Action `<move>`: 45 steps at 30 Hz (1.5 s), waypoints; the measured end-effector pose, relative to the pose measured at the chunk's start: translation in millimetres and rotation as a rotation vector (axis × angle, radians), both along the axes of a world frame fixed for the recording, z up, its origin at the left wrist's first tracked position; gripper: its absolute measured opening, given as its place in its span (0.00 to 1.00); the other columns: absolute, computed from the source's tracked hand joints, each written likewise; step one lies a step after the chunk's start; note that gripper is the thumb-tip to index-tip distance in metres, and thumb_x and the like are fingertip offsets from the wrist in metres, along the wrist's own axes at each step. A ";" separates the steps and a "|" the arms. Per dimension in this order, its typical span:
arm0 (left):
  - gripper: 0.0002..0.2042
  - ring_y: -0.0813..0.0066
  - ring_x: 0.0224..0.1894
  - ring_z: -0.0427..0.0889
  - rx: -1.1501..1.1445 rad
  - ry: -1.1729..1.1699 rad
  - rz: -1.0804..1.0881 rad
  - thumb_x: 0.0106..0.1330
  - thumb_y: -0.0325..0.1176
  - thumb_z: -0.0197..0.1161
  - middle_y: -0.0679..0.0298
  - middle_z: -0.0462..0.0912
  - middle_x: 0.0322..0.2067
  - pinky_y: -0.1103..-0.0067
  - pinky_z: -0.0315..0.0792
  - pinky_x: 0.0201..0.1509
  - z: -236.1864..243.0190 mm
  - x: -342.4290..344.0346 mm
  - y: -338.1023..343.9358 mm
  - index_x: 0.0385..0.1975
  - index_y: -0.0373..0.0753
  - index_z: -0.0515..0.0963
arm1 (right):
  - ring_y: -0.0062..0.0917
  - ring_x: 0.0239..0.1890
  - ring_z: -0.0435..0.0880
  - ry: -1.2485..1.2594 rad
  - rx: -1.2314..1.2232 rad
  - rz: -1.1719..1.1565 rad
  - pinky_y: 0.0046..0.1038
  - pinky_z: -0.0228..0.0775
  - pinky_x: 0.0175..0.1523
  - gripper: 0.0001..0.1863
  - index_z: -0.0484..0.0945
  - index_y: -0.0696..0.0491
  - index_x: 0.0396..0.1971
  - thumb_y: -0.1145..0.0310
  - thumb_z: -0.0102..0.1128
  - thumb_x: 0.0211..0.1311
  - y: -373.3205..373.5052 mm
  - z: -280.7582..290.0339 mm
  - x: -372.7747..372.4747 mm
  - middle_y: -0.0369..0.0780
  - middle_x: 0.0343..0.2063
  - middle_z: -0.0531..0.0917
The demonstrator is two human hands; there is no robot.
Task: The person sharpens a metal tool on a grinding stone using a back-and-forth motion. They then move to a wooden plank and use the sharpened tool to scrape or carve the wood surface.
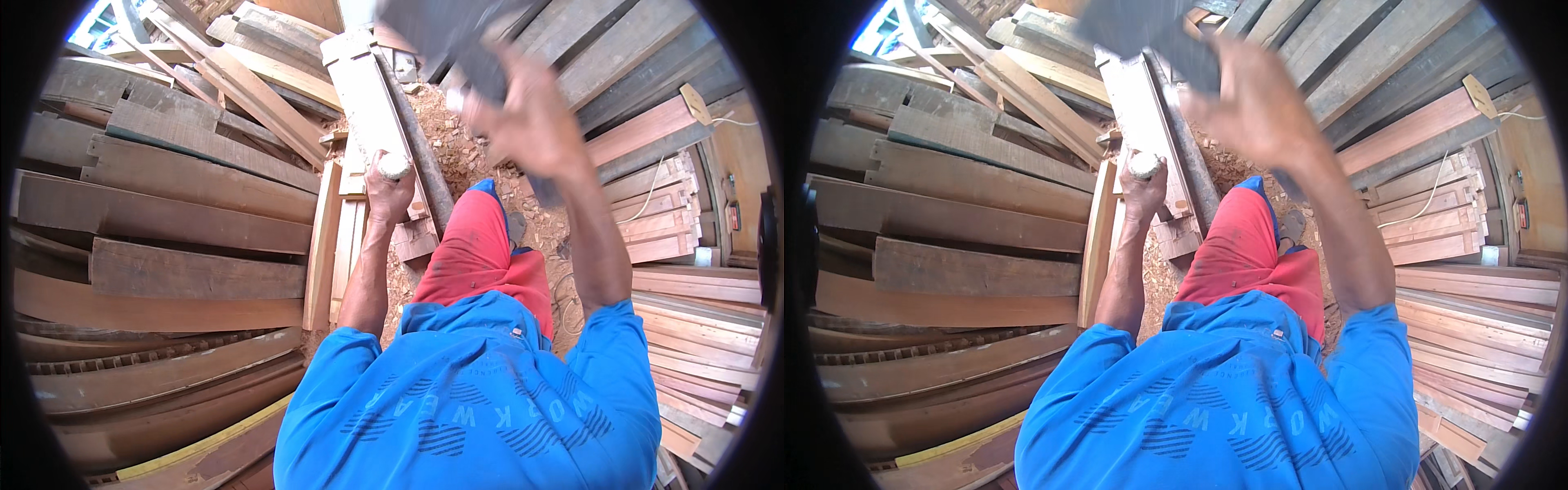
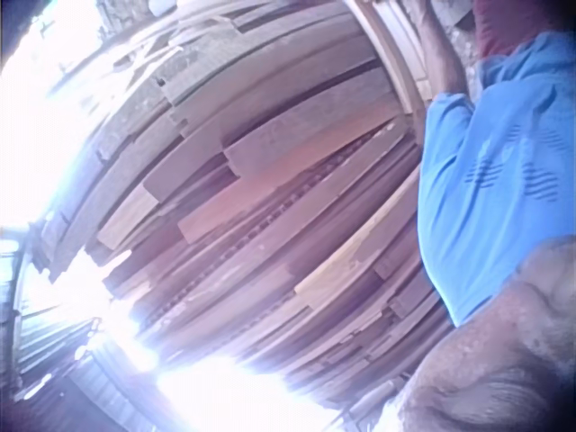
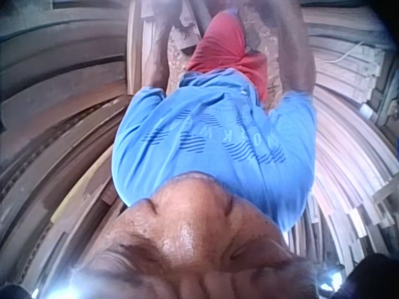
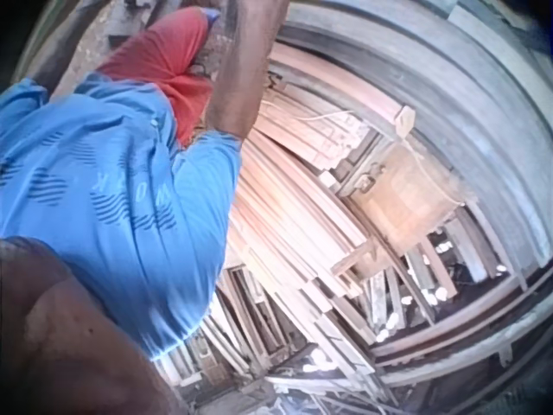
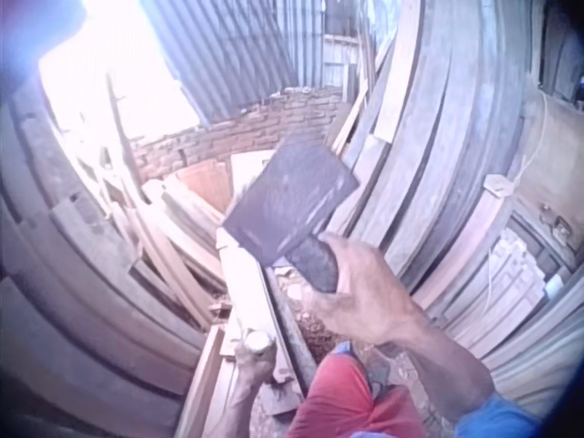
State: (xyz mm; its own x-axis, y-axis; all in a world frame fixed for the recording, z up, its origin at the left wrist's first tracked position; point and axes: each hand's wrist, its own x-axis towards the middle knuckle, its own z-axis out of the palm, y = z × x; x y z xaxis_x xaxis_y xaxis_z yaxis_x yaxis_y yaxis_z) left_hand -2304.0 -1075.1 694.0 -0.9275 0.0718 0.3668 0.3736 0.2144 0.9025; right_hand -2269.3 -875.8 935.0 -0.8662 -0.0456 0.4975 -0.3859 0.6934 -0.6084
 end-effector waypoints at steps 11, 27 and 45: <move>0.09 0.63 0.31 0.85 -0.008 0.168 0.005 0.60 0.26 0.68 0.55 0.82 0.26 0.70 0.76 0.35 10.7 7.8 7.8 0.34 0.34 0.74 | 0.39 0.34 0.88 -0.562 0.509 0.023 0.39 0.79 0.42 0.19 0.79 0.60 0.43 0.66 0.71 0.54 -8.1 -96.2 12.7 0.52 0.31 0.86; 0.19 0.58 0.45 0.79 -0.224 0.759 -0.255 0.45 0.39 0.76 0.62 0.81 0.45 0.59 0.68 0.51 130.2 86.4 21.5 0.40 0.52 0.83 | 0.19 0.36 0.84 -0.564 -1.191 0.317 0.26 0.79 0.44 0.31 0.74 0.61 0.58 0.61 0.75 0.59 7.5 -141.9 126.5 0.38 0.37 0.86; 0.31 0.40 0.68 0.61 -0.246 0.716 -0.456 0.53 0.32 0.78 0.30 0.52 0.70 0.55 0.62 0.64 36.3 149.6 14.9 0.59 0.52 0.73 | 0.19 0.39 0.79 -0.616 -0.878 0.173 0.26 0.74 0.46 0.19 0.78 0.57 0.44 0.65 0.74 0.57 6.1 -117.0 166.6 0.35 0.37 0.81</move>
